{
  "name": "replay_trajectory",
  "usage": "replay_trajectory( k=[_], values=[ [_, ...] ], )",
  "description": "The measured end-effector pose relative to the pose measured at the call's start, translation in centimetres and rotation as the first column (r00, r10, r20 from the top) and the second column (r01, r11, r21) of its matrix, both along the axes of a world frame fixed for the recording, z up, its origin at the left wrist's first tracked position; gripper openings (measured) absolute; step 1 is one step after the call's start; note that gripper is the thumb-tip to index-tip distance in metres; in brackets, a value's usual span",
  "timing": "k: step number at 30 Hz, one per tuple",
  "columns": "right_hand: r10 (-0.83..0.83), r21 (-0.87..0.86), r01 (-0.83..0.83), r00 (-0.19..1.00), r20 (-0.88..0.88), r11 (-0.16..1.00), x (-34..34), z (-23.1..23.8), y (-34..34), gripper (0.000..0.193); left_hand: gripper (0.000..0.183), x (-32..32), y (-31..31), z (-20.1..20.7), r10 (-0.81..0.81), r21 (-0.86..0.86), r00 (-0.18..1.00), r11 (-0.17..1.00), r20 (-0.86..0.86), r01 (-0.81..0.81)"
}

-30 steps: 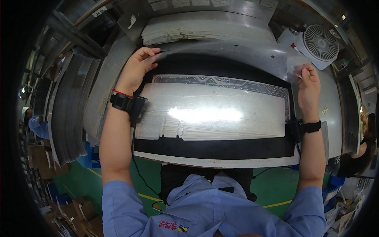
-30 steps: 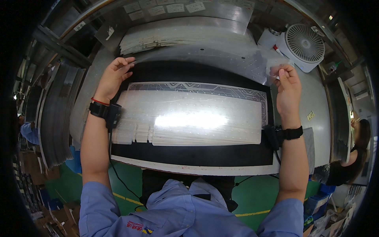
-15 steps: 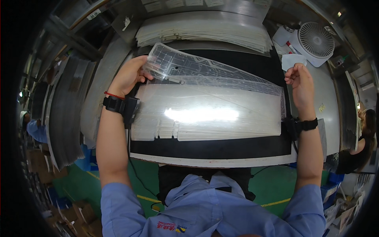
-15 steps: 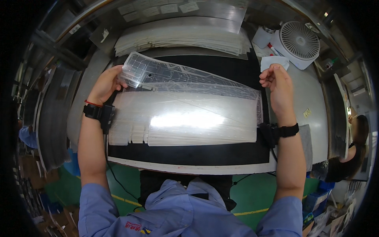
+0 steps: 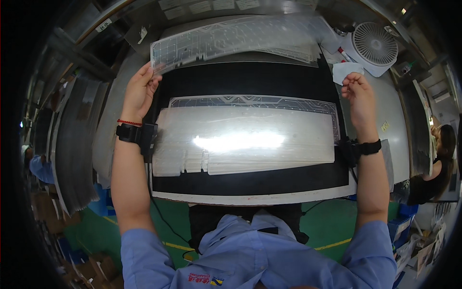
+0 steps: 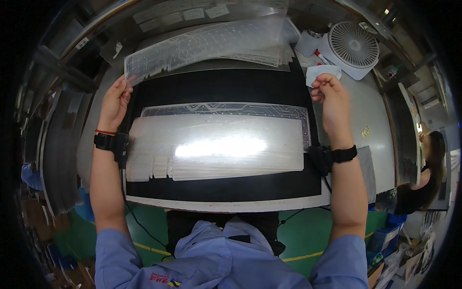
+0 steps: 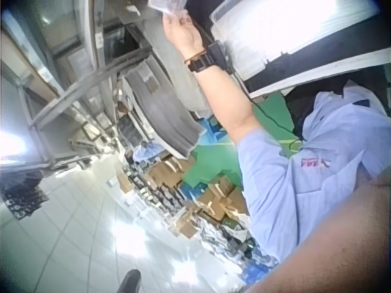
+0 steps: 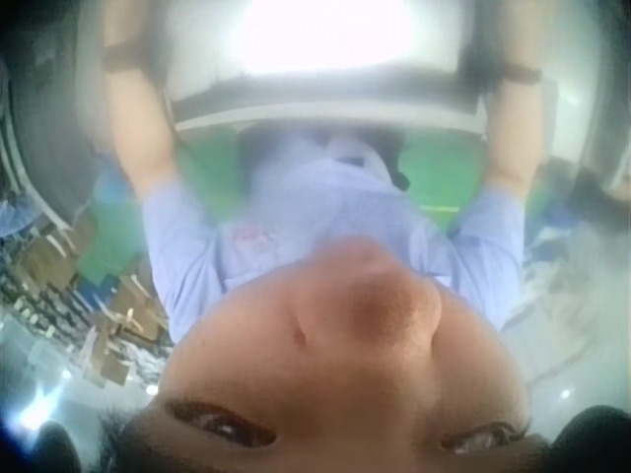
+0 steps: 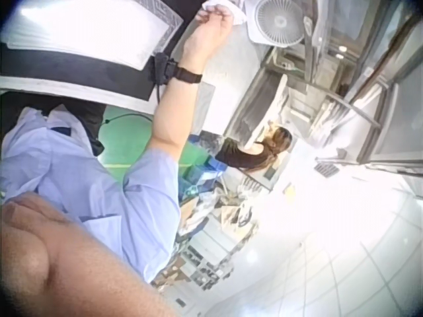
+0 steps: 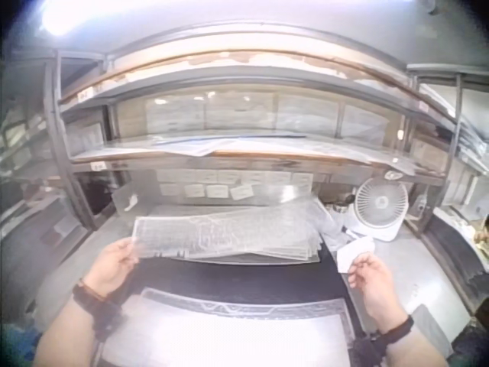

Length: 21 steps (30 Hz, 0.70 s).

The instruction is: The recorder is assembling or inspecting clear plastic electronic components with visible circuitry.

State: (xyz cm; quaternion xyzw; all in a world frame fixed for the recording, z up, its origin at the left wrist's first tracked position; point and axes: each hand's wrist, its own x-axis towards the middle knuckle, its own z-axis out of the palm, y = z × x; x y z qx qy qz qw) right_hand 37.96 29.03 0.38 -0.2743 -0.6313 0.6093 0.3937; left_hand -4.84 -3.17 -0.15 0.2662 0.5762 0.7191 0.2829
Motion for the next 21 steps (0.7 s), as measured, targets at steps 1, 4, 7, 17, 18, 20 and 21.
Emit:
replay_trajectory(
  k=[1, 4, 7, 17, 18, 20, 21],
  values=[
    [0.015, -0.007, -0.015, 0.999, 0.030, 1.000, -0.1, 0.0, -0.1, 0.016, 0.036, 0.1, 0.1, 0.0, 0.022, 0.027, 1.000, 0.999, 0.004, -0.022],
    [0.031, 0.022, -0.036, 0.982, 0.185, 0.999, -0.4, 0.1, -0.7, 0.015, 0.040, 1.7, 0.8, 1.1, 0.097, 0.112, 0.994, 0.989, 0.046, -0.101],
    [0.048, 0.064, -0.067, 0.962, 0.270, 0.996, -0.7, 0.4, -1.3, 0.015, 0.040, 0.3, 0.1, 0.7, 0.129, 0.056, 0.991, 0.990, -0.031, -0.128],
    [0.057, 0.089, -0.079, 0.971, 0.230, 0.993, -0.6, 0.3, -0.6, 0.019, 0.041, 0.9, 0.8, 0.0, 0.167, -0.106, 0.964, 0.976, -0.206, -0.192],
    [0.042, 0.080, -0.060, 0.977, 0.210, 0.995, -0.7, 0.6, -0.5, 0.020, 0.041, 0.5, 0.8, -0.2, 0.194, -0.102, 0.953, 0.970, -0.234, -0.223],
    [0.008, 0.060, -0.017, 0.989, 0.149, 0.998, -1.0, 1.2, -0.4, 0.022, 0.040, -0.4, 0.6, -0.8, 0.230, -0.118, 0.950, 0.959, -0.210, -0.258],
    [-0.009, 0.082, -0.004, 0.988, 0.151, 0.997, -1.4, 1.7, -0.5, 0.022, 0.041, -0.5, 0.7, -0.9, 0.226, -0.129, 0.954, 0.959, -0.198, -0.254]
  ],
)
